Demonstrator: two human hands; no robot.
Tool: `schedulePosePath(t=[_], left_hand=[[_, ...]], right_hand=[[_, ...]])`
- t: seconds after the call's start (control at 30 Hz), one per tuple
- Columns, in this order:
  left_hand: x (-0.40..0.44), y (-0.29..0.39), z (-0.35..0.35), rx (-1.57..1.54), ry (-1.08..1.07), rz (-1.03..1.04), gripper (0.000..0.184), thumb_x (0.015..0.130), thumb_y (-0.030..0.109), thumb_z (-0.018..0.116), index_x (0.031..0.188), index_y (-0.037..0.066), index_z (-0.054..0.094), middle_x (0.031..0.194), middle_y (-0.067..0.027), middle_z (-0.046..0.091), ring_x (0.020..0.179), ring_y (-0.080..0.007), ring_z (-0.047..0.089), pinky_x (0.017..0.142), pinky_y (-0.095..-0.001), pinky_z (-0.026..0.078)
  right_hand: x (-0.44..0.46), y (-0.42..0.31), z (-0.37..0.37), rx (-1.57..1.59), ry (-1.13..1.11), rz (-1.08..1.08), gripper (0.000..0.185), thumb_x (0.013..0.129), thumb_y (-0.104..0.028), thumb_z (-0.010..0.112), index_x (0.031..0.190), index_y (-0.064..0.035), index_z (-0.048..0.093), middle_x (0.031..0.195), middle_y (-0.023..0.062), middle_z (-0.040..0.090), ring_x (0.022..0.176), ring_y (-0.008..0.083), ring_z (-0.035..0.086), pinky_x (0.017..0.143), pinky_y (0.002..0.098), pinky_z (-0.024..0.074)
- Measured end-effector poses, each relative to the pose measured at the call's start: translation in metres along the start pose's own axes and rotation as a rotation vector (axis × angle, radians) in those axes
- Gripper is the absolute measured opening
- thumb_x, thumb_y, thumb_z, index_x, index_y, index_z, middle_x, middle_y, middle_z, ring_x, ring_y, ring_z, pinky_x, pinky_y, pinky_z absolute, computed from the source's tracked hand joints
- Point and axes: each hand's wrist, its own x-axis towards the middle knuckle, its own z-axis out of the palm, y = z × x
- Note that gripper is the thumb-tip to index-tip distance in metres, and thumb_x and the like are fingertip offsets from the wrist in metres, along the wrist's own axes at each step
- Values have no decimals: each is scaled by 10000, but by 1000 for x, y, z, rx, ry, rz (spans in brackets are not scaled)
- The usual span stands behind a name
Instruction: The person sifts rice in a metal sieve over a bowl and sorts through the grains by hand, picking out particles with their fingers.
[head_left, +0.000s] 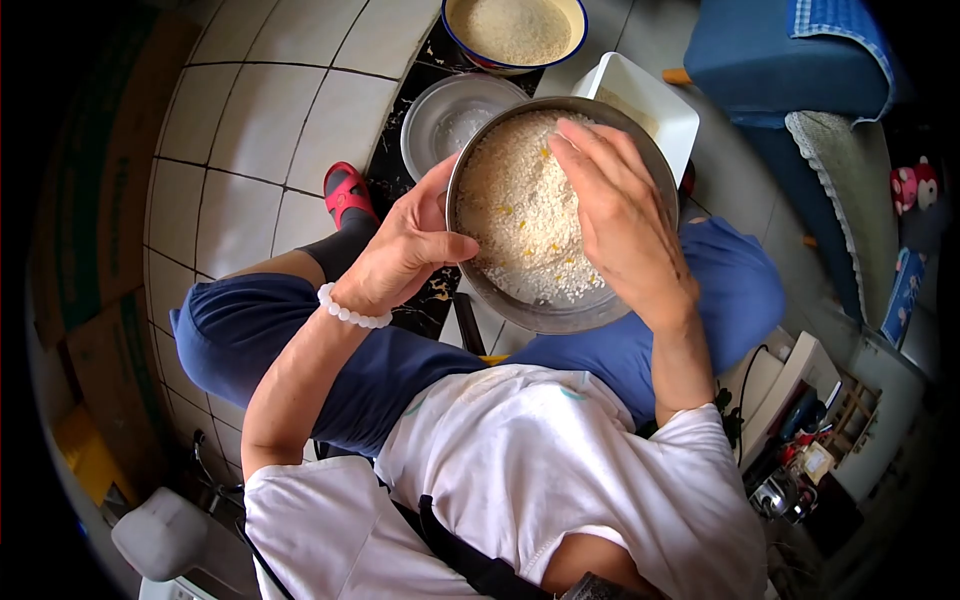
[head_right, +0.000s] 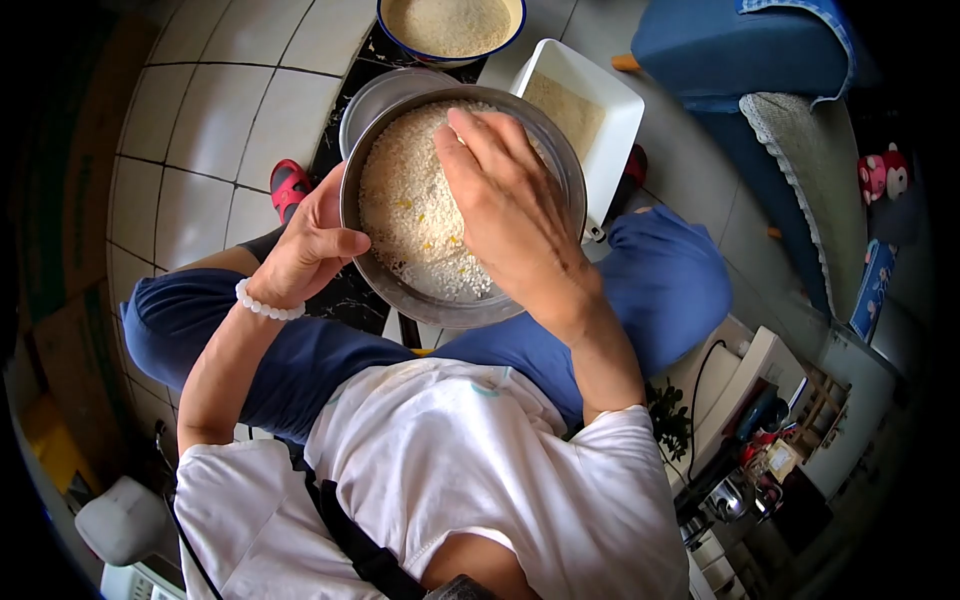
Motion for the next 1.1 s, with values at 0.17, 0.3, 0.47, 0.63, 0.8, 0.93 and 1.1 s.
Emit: schedulePosePath(t=[0.17,0.3,0.47,0.63,0.8,0.93,1.1], left_hand=[[1,-2,4,-6,-31,-16,874,703,-121,618,1491,9,262,1395,-74,480,1275,-165,475,1055,-306,400],[1,-5,-1,-28,-32,-37,888,696,-128,624,1493,14,259,1400,-66,475,1283,-168,464,1076,-312,380],[2,-5,-2,-1,-27,-28,891,691,-116,634,1491,15,264,1394,-72,481,1285,-175,462,1087,-316,368],[-1,3,3,11,-7,-7,880,680,-55,642,1481,14,282,1388,-89,487,1295,-184,459,1093,-325,358],[0,3,5,17,-9,12,872,677,-51,637,1475,17,292,1386,-89,489,1295,-191,461,1096,-325,353],[0,-2,1,28,4,6,861,678,-49,636,1469,18,302,1377,-87,495,1289,-192,466,1091,-326,361],[1,-2,-1,-4,-14,-11,856,673,-54,635,1463,18,312,1374,-84,496,1286,-191,469,1089,-328,365]], right_hand=[[-4,-2,19,-61,-80,-30,566,731,120,570,1290,57,510,1358,188,490,1289,349,424,1062,400,385],[-6,-11,22,-54,-169,-103,438,787,5,554,1225,9,550,1346,168,492,1297,349,413,1069,420,377],[-19,-16,17,91,-292,-187,191,844,-106,533,980,-22,639,1243,134,575,1259,335,461,1070,429,375],[-14,-7,-20,196,-390,-85,274,762,48,611,1031,38,665,1072,194,656,1028,335,618,890,386,505],[-6,5,-23,50,-89,0,292,813,42,592,1101,78,622,1108,214,637,1028,356,609,890,392,492],[-5,10,-6,-101,-16,67,348,825,37,580,1172,65,591,1223,214,586,1134,354,551,963,400,456],[-14,5,-3,-15,-185,-68,353,825,18,602,1177,40,613,1275,186,577,1237,336,498,1014,410,433]])
